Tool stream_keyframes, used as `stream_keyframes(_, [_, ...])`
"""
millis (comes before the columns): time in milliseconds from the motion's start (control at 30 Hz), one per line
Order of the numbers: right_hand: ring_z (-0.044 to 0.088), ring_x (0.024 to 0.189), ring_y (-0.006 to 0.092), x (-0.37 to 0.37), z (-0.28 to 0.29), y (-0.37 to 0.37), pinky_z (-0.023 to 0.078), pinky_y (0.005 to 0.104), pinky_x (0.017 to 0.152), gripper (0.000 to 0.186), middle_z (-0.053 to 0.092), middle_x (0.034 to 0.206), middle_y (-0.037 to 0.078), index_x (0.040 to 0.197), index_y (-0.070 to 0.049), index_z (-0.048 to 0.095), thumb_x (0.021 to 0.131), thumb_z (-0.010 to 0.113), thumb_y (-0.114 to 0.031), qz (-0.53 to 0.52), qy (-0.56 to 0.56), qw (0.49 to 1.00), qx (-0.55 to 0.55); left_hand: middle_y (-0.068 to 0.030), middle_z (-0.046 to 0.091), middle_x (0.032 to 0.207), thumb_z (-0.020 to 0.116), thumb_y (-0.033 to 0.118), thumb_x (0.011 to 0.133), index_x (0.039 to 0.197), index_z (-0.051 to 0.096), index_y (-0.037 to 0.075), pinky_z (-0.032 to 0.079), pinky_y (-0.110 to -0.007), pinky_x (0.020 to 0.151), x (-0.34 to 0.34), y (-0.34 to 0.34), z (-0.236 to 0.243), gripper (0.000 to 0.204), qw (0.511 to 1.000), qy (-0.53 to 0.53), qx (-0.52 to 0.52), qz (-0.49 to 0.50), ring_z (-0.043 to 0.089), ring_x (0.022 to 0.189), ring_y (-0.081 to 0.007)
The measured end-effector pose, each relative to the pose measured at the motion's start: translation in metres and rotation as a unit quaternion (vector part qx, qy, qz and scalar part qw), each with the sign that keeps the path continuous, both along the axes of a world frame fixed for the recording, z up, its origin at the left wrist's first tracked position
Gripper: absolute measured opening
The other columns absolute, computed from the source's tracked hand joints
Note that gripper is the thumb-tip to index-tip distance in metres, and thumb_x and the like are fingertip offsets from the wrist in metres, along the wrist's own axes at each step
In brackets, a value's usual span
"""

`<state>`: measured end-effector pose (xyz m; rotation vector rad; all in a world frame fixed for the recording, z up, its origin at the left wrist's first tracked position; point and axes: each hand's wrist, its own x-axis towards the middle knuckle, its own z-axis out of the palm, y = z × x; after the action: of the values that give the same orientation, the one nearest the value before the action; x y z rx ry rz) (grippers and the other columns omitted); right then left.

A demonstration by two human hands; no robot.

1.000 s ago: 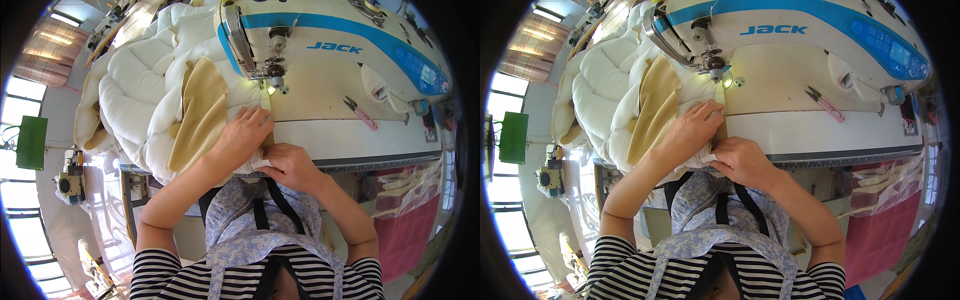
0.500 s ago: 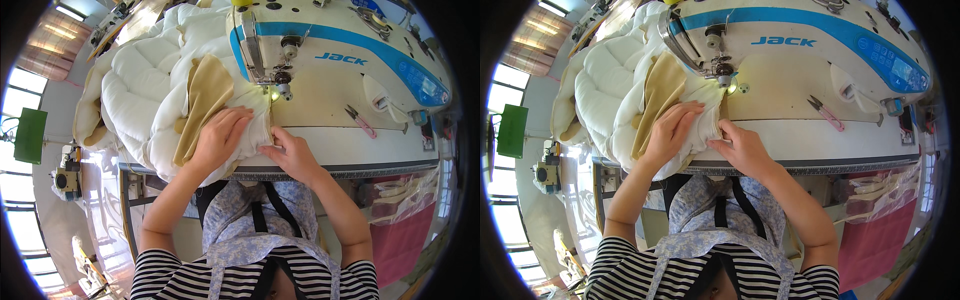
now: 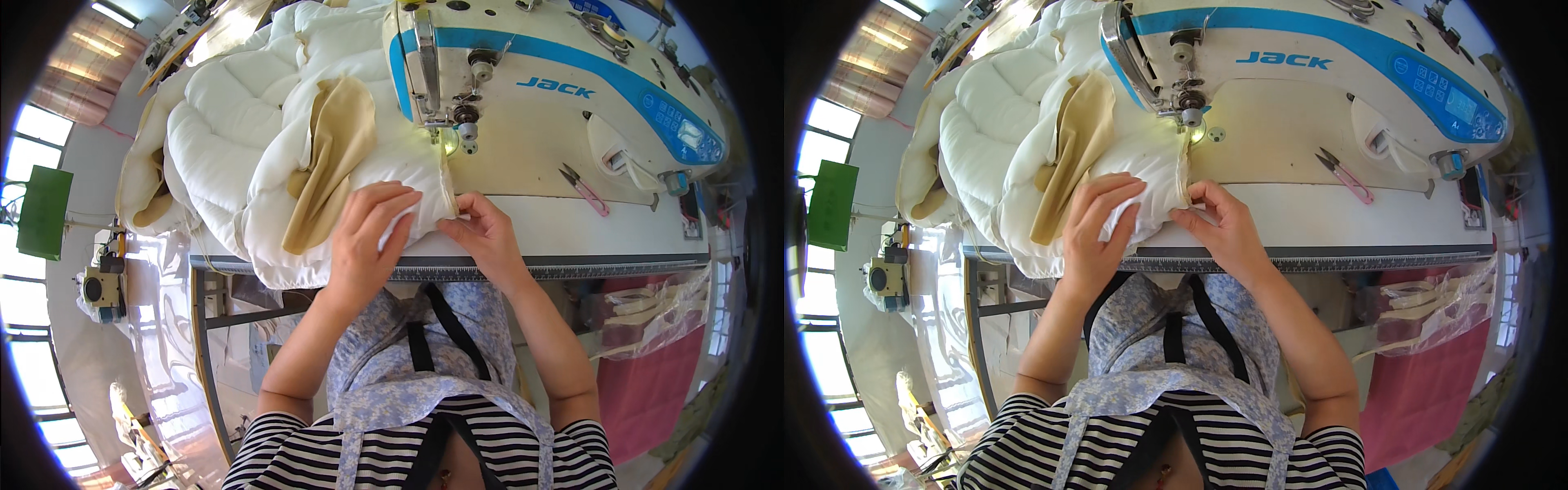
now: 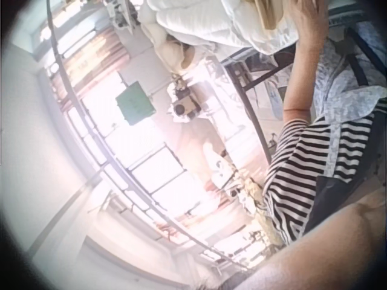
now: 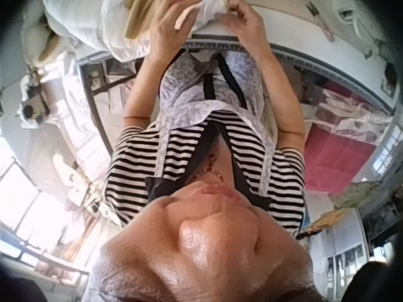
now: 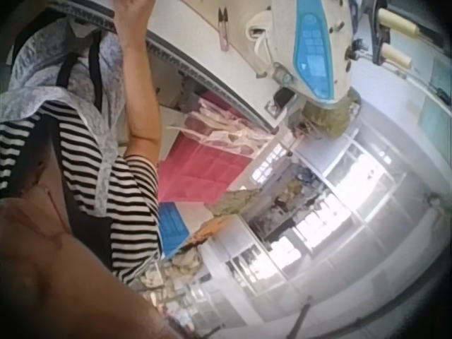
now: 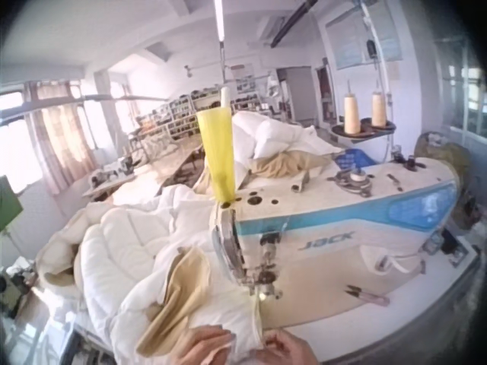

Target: The person sews a beige puffer jacket using a sewing machine. They guide the fabric under the needle, align seams, and adjust the jacket as it moves through the machine. The person occasionally lifts and repositions the jacket to continue stitching different sections.

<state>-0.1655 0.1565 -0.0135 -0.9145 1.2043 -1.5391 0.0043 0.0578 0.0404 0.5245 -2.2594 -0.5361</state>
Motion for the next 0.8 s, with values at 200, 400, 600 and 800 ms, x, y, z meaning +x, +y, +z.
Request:
stream_keyframes(200, [0.058, 0.107, 0.0122, -0.003, 0.0, 0.0, 0.044, 0.0291, 0.097, 0.014, 0.06, 0.108, 0.003, 0.104, -0.002, 0.064, 0.093, 0.069, -0.008, -0.035, 0.105, 0.991, -0.082, -0.0086, 0.064, 0.107, 0.078, 0.007, 0.08, 0.107, 0.069, 0.006, 0.051, -0.038, 0.08, -0.015, 0.012, -0.021, 0.029, 0.999, 0.01, 0.038, 0.019, 0.06, 0.098, -0.0294])
stream_keyframes(400, [0.057, 0.108, 0.0135, -0.003, 0.0, 0.001, 0.043, 0.0288, 0.099, 0.013, 0.059, 0.107, 0.003, 0.104, -0.002, 0.064, 0.093, 0.069, -0.007, -0.03, 0.055, 0.997, -0.046, -0.0095, 0.064, 0.107, 0.078, 0.006, 0.081, 0.107, 0.069, 0.006, 0.049, -0.036, 0.085, -0.018, 0.014, -0.022, 0.028, 0.994, 0.0, 0.1, 0.041, 0.061, 0.1, -0.0268])
stream_keyframes(600, [0.056, 0.111, 0.0142, -0.006, -0.006, -0.003, 0.043, 0.0288, 0.1, 0.013, 0.058, 0.11, 0.003, 0.105, -0.003, 0.062, 0.093, 0.068, -0.005, -0.036, 0.067, 0.993, -0.094, -0.0102, 0.064, 0.106, 0.078, 0.005, 0.082, 0.104, 0.069, 0.005, 0.049, -0.035, 0.084, -0.022, 0.016, -0.025, 0.024, 0.997, 0.024, 0.065, 0.038, 0.061, 0.099, -0.026])
stream_keyframes(800, [0.056, 0.111, 0.015, -0.008, -0.006, -0.004, 0.043, 0.029, 0.101, 0.012, 0.058, 0.112, 0.005, 0.105, -0.003, 0.063, 0.093, 0.067, -0.004, -0.041, 0.092, 0.989, -0.107, -0.0053, 0.064, 0.101, 0.079, 0.01, 0.079, 0.098, 0.07, 0.01, 0.046, -0.037, 0.083, -0.029, 0.017, -0.034, 0.021, 0.991, 0.066, 0.097, 0.069, 0.059, 0.095, -0.0266])
